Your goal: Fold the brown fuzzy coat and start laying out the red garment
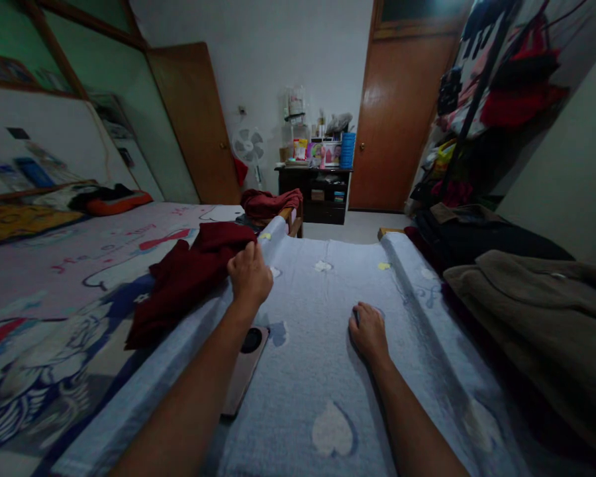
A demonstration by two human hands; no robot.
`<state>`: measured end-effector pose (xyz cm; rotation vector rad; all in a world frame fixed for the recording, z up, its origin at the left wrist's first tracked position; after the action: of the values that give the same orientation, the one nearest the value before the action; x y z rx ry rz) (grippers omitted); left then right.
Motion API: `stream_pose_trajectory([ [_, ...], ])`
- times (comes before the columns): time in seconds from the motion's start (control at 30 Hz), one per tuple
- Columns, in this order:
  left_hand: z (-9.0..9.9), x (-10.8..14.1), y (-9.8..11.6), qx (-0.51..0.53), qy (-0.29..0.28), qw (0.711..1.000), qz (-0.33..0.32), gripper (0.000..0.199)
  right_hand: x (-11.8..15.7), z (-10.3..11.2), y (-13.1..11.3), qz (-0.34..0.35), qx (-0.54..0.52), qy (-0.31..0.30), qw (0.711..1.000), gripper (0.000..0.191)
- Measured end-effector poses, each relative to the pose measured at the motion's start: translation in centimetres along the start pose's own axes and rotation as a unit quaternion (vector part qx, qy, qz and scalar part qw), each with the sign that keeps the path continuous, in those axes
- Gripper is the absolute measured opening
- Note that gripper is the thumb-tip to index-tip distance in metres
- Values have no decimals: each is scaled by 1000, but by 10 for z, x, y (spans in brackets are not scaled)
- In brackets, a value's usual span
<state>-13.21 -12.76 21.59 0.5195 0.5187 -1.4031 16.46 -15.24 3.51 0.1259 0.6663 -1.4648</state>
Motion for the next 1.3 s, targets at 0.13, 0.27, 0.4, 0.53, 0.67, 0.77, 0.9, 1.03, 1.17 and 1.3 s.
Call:
stream_pose_trajectory([
  [0.13, -4, 23, 59, 80, -17, 991, -107, 65, 0, -1, 1, 2, -4, 5, 1000, 28],
  [0.27, -34, 65, 97, 142, -114, 966, -181, 68, -1, -1, 0, 0, -4, 0, 1000, 29],
  [0.4, -61, 100, 103, 171, -217, 935, -221, 67, 0, 0, 0, -2, -4, 2, 1000, 29],
  [0.53, -63, 103, 81, 145, -234, 933, -230, 53, 0, -1, 1, -5, -4, -3, 1000, 30],
  [0.67, -42, 69, 23, 47, -145, 977, -151, 47, 0, 0, 0, -3, -7, -6, 1000, 29],
  [0.77, -26, 41, -27, -33, -98, 993, -60, 59, 0, 0, -1, -1, -8, -1, 1000, 28],
  [0.9, -27, 17, -66, -84, -140, 987, 8, 69, 0, 0, 0, 1, -8, 3, 1000, 28],
  [1.03, -38, 3, -79, -93, -179, 979, 31, 58, 0, 1, 0, 1, -6, 4, 1000, 27],
  [1.17, -48, -2, -77, -78, -210, 974, 23, 37, 1, 1, 0, 0, -2, 4, 1000, 27],
  [1.3, -42, -3, -67, -60, -184, 981, 14, 33, 1, 0, 0, 3, -4, 6, 1000, 28],
])
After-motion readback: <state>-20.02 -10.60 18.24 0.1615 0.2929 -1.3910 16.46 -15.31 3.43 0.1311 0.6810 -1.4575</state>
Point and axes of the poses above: each hand's wrist, its own x-axis away from the middle knuckle, its own z-axis out of the back of the hand, y = z × x, the point moved 10 cm from there along -x, towards the middle knuckle, and after that the axes turned 4 degrees about y, right-handed, at the moved point
